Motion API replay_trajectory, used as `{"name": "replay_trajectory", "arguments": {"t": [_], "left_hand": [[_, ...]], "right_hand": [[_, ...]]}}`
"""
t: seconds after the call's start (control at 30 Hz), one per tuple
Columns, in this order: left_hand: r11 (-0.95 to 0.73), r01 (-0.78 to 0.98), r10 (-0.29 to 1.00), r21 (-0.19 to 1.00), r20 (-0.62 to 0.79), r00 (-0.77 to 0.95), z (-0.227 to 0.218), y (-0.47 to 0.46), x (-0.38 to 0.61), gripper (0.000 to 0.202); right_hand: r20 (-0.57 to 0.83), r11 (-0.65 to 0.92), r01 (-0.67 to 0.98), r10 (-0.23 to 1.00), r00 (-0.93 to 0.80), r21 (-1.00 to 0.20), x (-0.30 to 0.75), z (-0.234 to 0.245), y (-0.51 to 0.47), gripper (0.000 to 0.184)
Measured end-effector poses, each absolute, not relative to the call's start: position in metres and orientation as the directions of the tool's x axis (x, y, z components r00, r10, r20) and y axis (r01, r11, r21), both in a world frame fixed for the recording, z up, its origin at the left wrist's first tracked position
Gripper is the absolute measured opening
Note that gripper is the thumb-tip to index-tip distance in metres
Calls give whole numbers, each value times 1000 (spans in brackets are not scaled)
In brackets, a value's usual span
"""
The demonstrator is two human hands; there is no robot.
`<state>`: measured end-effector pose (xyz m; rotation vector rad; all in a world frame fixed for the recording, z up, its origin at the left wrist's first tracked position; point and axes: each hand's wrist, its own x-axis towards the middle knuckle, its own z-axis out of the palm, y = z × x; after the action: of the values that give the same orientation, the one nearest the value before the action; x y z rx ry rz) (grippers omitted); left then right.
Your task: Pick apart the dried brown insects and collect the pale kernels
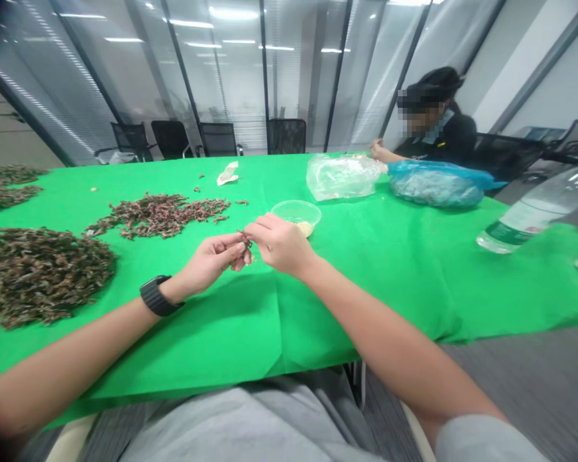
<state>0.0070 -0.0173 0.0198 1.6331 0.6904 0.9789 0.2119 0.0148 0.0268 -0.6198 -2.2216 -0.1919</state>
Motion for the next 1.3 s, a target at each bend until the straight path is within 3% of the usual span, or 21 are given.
{"name": "replay_trajectory", "arguments": {"t": [0.1,0.2,0.33,0.47,0.57,0.73,0.87,1.07,1.3], "left_hand": [[-281,-31,824,959,258,504,21,-18,8,38],[-328,17,825,944,278,492,22,-19,9,41],[-437,165,829,884,325,455,20,-22,8,46],[-458,211,840,864,342,422,20,-24,9,52],[-396,128,858,909,317,404,22,-23,11,51],[-346,50,869,937,300,394,23,-21,13,46],[-353,60,861,934,300,410,23,-21,12,45],[-373,94,859,923,305,412,21,-19,11,43],[-312,122,914,942,263,310,15,-15,12,46]], "right_hand": [[756,863,487,408,-512,-136,208,27,10,19],[722,806,449,566,-398,-385,202,27,5,12],[539,612,294,789,-296,-734,195,27,3,12],[298,343,78,893,-337,-936,195,28,8,25],[210,234,22,907,-366,-972,197,29,11,32],[224,263,74,914,-339,-962,198,30,11,32],[236,283,110,918,-318,-953,195,27,13,31],[360,404,139,896,-258,-904,190,23,12,21],[294,367,197,900,-321,-909,189,18,13,21]]}}
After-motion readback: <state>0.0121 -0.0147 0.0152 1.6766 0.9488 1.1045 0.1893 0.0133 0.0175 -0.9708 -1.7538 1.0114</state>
